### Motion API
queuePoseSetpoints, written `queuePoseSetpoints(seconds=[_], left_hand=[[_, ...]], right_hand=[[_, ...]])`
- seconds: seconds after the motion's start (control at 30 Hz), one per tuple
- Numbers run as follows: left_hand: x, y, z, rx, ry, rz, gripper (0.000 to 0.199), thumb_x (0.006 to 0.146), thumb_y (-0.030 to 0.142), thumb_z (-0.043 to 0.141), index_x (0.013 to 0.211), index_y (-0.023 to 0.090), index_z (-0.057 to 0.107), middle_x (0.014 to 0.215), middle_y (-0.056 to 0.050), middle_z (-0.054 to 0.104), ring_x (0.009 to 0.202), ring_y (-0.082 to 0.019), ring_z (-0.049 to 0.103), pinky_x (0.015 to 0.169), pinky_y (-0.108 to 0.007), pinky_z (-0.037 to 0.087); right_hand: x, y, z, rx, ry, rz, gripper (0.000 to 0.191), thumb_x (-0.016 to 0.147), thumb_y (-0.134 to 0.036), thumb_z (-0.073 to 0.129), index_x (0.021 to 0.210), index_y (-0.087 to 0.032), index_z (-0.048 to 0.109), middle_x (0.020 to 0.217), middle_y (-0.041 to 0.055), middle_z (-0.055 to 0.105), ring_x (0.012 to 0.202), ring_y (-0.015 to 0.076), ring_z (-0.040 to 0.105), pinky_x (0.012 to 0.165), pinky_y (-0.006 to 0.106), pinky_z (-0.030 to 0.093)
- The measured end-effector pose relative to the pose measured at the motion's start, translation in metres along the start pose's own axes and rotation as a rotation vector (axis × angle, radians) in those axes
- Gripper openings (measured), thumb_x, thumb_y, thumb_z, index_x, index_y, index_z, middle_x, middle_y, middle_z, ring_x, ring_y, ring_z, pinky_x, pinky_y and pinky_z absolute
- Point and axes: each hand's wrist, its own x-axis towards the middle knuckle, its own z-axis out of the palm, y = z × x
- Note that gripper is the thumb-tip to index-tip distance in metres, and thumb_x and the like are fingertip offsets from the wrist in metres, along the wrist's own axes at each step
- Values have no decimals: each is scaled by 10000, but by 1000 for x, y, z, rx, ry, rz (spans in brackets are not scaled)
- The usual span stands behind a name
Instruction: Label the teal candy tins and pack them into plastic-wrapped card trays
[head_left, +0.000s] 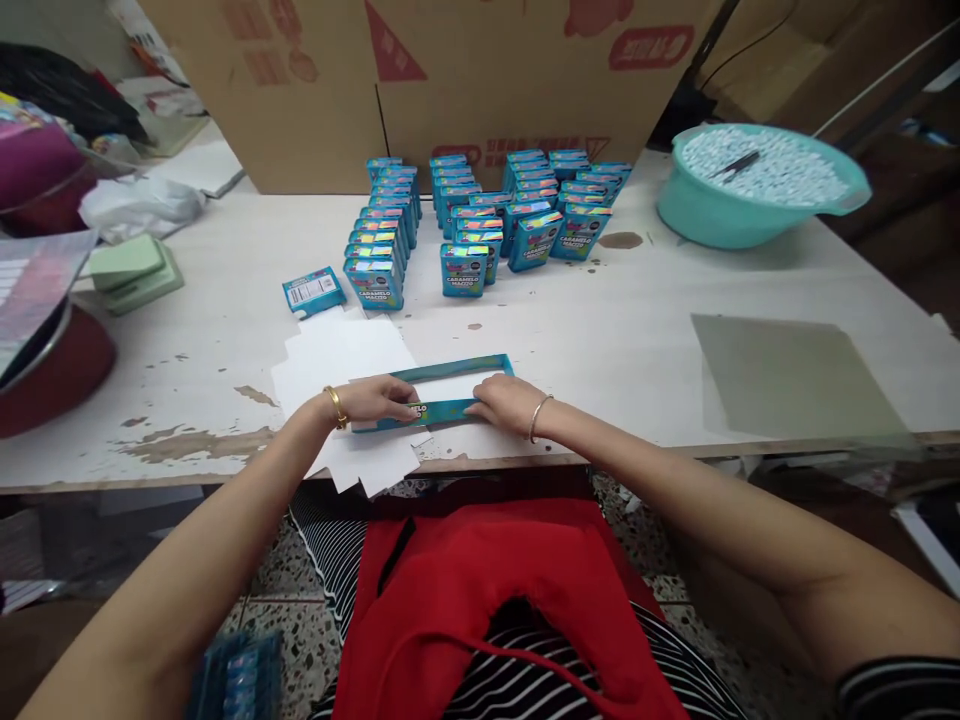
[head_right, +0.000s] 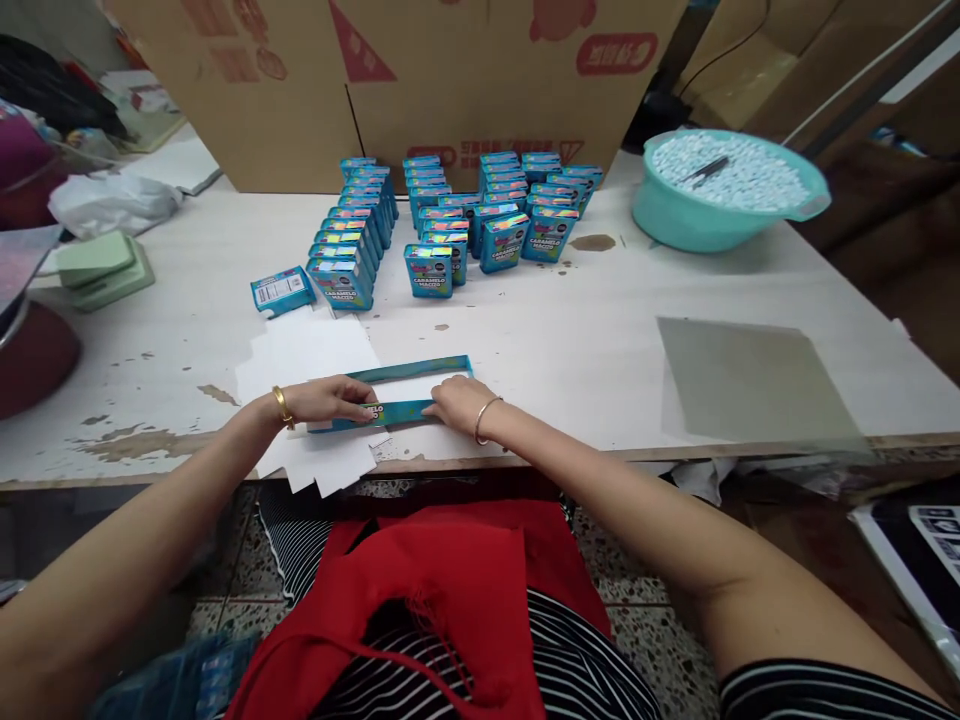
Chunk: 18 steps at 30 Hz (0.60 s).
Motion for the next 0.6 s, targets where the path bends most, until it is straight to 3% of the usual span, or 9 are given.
queuePoseSetpoints(seconds=[0.1, 0.27, 0.37, 0.47, 0.6], left_hand=[[1, 0, 3, 45, -35, -41, 224, 710, 370, 625, 793, 162, 636, 705, -1, 636, 652, -129, 527, 632, -265, 405], [-5, -5, 31, 137, 284, -19, 250, 741, 324, 598, 938, 171, 613, 849, -33, 683, 744, -148, 581, 693, -282, 431], [-8, -4, 34, -30, 139, 15, 300, 776, 344, 578, 1025, 179, 552, 765, -1, 642, 691, -129, 556, 657, -268, 420], [-5, 0, 24, -201, -16, -18, 349, 756, 329, 608, 1059, 184, 515, 694, 30, 582, 630, -115, 511, 611, -259, 389], [-4, 1, 17, -236, -47, -59, 371, 705, 275, 651, 1036, 187, 509, 617, 63, 505, 559, -99, 449, 565, -257, 337]], right_hand=[[1, 1, -4, -7, -56, -37, 385, 957, -404, 438, 913, -103, 674, 1006, 168, 678, 949, 258, 594, 715, 311, 385], [-2, 2, -1, -8, -13, -76, 315, 942, -388, 480, 977, -121, 643, 1010, 147, 678, 941, 257, 593, 683, 300, 354], [-3, 3, -2, 1, -1, -57, 299, 929, -392, 509, 1022, -128, 614, 978, 139, 685, 878, 237, 604, 623, 285, 312], [-3, 2, -5, 27, -21, -44, 279, 935, -393, 498, 984, -152, 629, 945, 118, 693, 826, 213, 604, 584, 278, 270], [-5, -2, -3, 78, -4, -23, 289, 920, -407, 519, 866, -168, 671, 894, 102, 696, 801, 199, 593, 582, 278, 266]])
